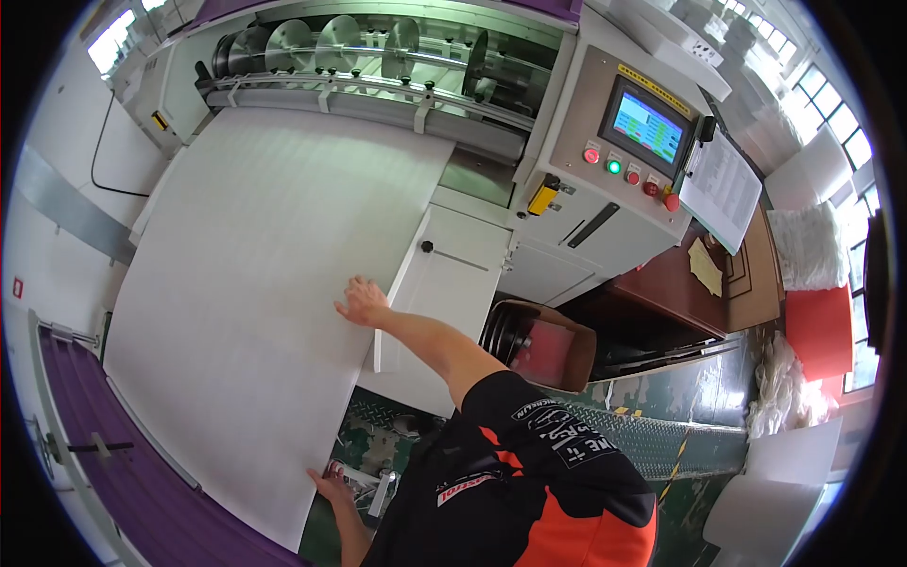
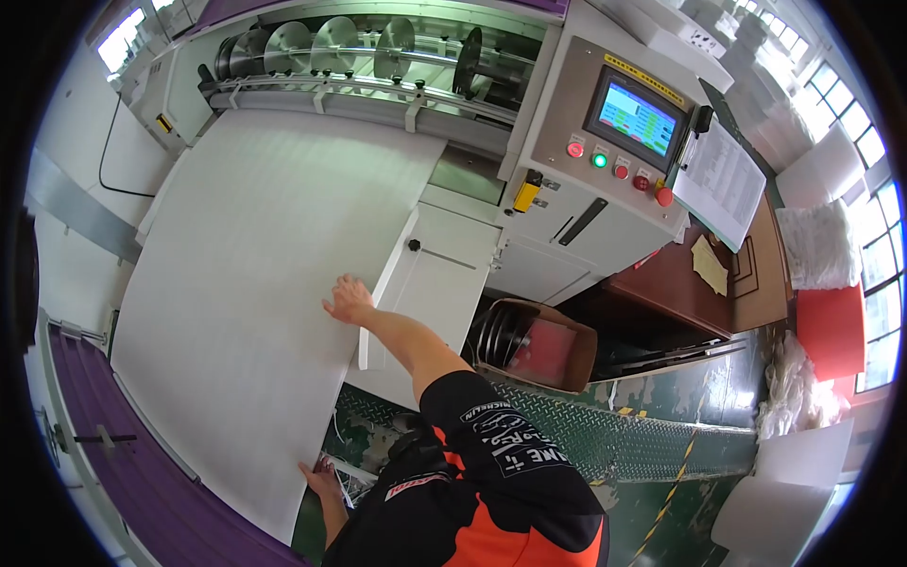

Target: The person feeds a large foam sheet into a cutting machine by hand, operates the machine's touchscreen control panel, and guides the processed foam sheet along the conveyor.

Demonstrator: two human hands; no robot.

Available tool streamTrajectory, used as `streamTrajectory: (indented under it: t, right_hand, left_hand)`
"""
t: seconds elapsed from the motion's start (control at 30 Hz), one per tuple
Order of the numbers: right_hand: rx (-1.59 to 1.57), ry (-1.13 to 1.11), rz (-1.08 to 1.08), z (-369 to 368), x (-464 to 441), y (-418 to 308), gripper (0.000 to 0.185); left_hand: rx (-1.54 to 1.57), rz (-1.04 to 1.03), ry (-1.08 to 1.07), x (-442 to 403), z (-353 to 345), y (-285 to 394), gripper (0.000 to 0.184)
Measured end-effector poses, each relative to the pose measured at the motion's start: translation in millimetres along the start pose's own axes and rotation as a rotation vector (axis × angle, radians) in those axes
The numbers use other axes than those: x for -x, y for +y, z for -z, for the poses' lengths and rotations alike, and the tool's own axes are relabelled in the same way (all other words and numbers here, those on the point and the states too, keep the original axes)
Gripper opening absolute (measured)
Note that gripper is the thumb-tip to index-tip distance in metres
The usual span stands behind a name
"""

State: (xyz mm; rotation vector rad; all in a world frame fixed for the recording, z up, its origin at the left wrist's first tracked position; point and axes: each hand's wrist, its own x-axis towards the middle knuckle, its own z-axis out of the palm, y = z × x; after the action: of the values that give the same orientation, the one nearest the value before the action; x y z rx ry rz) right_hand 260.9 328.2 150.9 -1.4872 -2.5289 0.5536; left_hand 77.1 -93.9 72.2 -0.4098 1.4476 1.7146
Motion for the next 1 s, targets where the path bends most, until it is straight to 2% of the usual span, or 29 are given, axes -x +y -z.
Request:
streamTrajectory:
  t: [0.27,0.4,0.5,0.63,0.67,0.77,0.83,0.9,0.97,1.0]
  right_hand:
    - [-0.068,-0.01,0.069,6.3,0.8,0.8,0.048]
    - [-0.067,-0.009,0.091,9.1,-0.6,3.9,0.049]
    - [-0.065,-0.02,0.095,6.4,1.0,3.2,0.05]
    - [-0.073,-0.059,0.072,9.3,0.4,4.2,0.052]
    - [-0.075,-0.053,0.055,8.0,1.0,5.3,0.052]
    - [-0.072,0.006,0.048,0.7,0.3,2.8,0.052]
    - [-0.068,0.043,0.019,1.0,-3.1,6.2,0.052]
    - [-0.093,-0.029,0.017,11.4,1.2,2.7,0.051]
    - [-0.102,-0.074,0.001,19.2,3.1,2.5,0.05]
    - [-0.102,-0.084,-0.011,20.6,2.4,3.5,0.05]
  left_hand:
    - [0.042,-0.065,0.102,6.6,-23.3,-6.5,0.053]
    - [0.064,-0.001,-0.092,-1.0,-45.3,-17.3,0.051]
    - [-0.035,0.085,-0.063,27.7,-112.2,-26.0,0.046]
    - [-1.233,-0.346,-0.587,49.4,-158.7,-21.1,0.052]
    - [-1.244,-0.345,-0.603,49.4,-161.8,-14.6,0.052]
    - [-1.687,-0.921,-0.505,41.7,-157.0,15.7,0.07]
    - [-1.921,-0.964,-0.422,31.2,-148.4,27.5,0.085]
    - [-2.044,-0.808,-0.411,16.1,-125.0,44.0,0.094]
    - [-2.235,-0.904,-0.512,0.5,-106.6,51.6,0.098]
    - [-2.233,-0.924,-0.543,-9.8,-102.2,50.3,0.098]
